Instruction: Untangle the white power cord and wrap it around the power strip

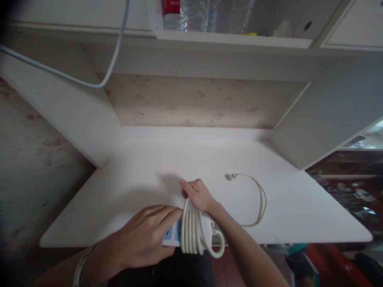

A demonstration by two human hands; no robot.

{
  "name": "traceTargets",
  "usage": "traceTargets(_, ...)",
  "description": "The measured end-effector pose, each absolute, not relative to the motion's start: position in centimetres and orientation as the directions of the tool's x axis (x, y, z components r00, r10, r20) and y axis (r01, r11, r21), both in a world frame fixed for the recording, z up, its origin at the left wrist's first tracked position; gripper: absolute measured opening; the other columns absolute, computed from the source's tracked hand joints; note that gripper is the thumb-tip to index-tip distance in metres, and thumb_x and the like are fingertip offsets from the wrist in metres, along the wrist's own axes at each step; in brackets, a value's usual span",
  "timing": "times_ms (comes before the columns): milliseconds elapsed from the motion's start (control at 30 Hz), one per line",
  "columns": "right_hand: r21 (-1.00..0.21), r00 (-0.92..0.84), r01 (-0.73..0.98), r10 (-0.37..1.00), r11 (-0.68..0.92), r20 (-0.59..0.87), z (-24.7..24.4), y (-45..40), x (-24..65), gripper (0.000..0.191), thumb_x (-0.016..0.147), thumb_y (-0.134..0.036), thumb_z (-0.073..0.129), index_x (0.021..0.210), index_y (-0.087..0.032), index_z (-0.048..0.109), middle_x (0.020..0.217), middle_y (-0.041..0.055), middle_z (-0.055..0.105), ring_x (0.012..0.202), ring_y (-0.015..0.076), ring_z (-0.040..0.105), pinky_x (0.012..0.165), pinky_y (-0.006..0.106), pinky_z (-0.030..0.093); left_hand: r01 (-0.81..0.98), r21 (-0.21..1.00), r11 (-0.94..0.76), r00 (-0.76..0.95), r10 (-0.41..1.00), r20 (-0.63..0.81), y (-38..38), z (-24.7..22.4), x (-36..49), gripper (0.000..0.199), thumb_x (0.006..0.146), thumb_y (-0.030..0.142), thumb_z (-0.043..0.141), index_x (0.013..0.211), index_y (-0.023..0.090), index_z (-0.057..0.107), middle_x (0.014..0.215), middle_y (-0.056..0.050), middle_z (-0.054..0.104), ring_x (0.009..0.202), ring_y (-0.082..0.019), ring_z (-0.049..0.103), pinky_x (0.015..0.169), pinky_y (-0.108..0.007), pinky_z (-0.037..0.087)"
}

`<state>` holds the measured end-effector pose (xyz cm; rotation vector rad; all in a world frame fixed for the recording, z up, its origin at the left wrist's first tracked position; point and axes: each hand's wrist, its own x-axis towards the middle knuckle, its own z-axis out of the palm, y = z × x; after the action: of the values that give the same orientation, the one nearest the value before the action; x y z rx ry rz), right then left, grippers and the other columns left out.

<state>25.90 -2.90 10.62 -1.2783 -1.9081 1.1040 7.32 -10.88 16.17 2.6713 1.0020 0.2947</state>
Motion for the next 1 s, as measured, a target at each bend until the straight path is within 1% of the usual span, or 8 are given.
traceTargets(100,-0.881,-0.297,0.465,0.953,0.086,-0.064,9.1,-3.1,26.1,0.067,0.096,-0.054,0.024,0.057,-0.014,0.06,0.048,0.0006,0.052,0.047,0.0102,0.049,0.05,0.021,0.039,0.624,0.375,-0.686,0.672,0.716,0.19,-10.8,15.9,7.3,0.044,0.071,0.018,0.059,0.113,0.019,0.046,0.108,-0.005,0.063,0.096,-0.022,0.061,0.086,-0.035,0.052)
traceTargets(200,-0.849,-0.294,0.52,0.952,0.089,-0.08,7.3,-3.9,26.4,0.067,0.097,-0.047,0.022,0.058,-0.013,0.064,0.048,0.0026,0.056,0.046,0.0126,0.05,0.048,0.023,0.042,0.703,0.377,-0.602,0.533,0.798,0.281,-10.1,15.4,7.2,0.05,0.07,0.016,0.058,0.118,0.019,0.044,0.108,-0.007,0.063,0.095,-0.022,0.062,0.085,-0.035,0.052)
traceTargets(400,-0.804,-0.303,0.587,0.947,0.097,-0.107,6.4,-7.0,26.3,0.057,0.1,-0.04,0.016,0.072,-0.016,0.06,0.055,0.002,0.059,0.052,0.0136,0.055,0.052,0.023,0.04,0.856,0.191,-0.481,0.392,0.843,0.369,-6.9,14.4,6.7,0.045,0.075,0.018,0.06,0.118,0.02,0.047,0.109,-0.007,0.064,0.094,-0.024,0.062,0.082,-0.037,0.05)
traceTargets(467,-0.72,-0.295,0.682,0.949,0.126,-0.113,7.2,-7.9,25.9,0.055,0.1,-0.044,0.014,0.08,-0.017,0.057,0.06,0.0024,0.061,0.058,0.0145,0.059,0.057,0.024,0.039,0.888,0.129,-0.442,0.376,0.858,0.35,-6.0,13.9,6.9,0.039,0.078,0.017,0.057,0.116,0.02,0.049,0.107,-0.007,0.065,0.092,-0.024,0.062,0.079,-0.036,0.05)
traceTargets(567,-0.484,-0.306,0.848,0.945,0.217,-0.112,8.7,-9.1,25.1,0.049,0.099,-0.047,0.017,0.088,-0.018,0.055,0.068,0.0065,0.066,0.063,0.0192,0.063,0.056,0.027,0.034,0.905,0.053,-0.422,0.385,0.867,0.316,-5.2,12.9,7.5,0.033,0.08,0.015,0.054,0.112,0.018,0.05,0.104,-0.008,0.064,0.091,-0.024,0.061,0.077,-0.036,0.048)
traceTargets(700,-0.222,-0.377,0.906,0.925,0.36,-0.041,10.7,-9.8,24.7,0.049,0.099,-0.046,0.02,0.086,-0.018,0.059,0.069,0.0095,0.068,0.058,0.0213,0.064,0.053,0.028,0.027,0.914,-0.017,-0.405,0.392,0.871,0.297,-4.8,11.4,8.2,0.034,0.081,0.013,0.055,0.115,0.017,0.049,0.105,-0.009,0.063,0.092,-0.024,0.06,0.078,-0.036,0.046)
traceTargets(833,-0.092,-0.425,0.896,0.899,0.434,0.107,12.8,-8.6,25.8,0.055,0.099,-0.046,0.025,0.072,-0.018,0.063,0.065,0.0093,0.068,0.054,0.0174,0.061,0.053,0.028,0.025,0.88,-0.042,-0.473,0.469,0.852,0.232,-5.1,10.4,8.4,0.034,0.08,0.012,0.057,0.113,0.018,0.05,0.101,-0.008,0.063,0.092,-0.023,0.06,0.08,-0.034,0.045)
traceTargets(1000,-0.034,-0.546,0.823,0.806,0.568,0.229,14.8,-5.3,27.2,0.055,0.097,-0.045,0.032,0.064,-0.017,0.066,0.059,0.0081,0.065,0.053,0.0148,0.056,0.056,0.029,0.022,0.742,0.012,-0.67,0.664,0.738,0.119,-6.7,10.8,8.8,0.034,0.077,0.017,0.063,0.109,0.018,0.051,0.1,-0.007,0.064,0.093,-0.024,0.059,0.083,-0.037,0.046)
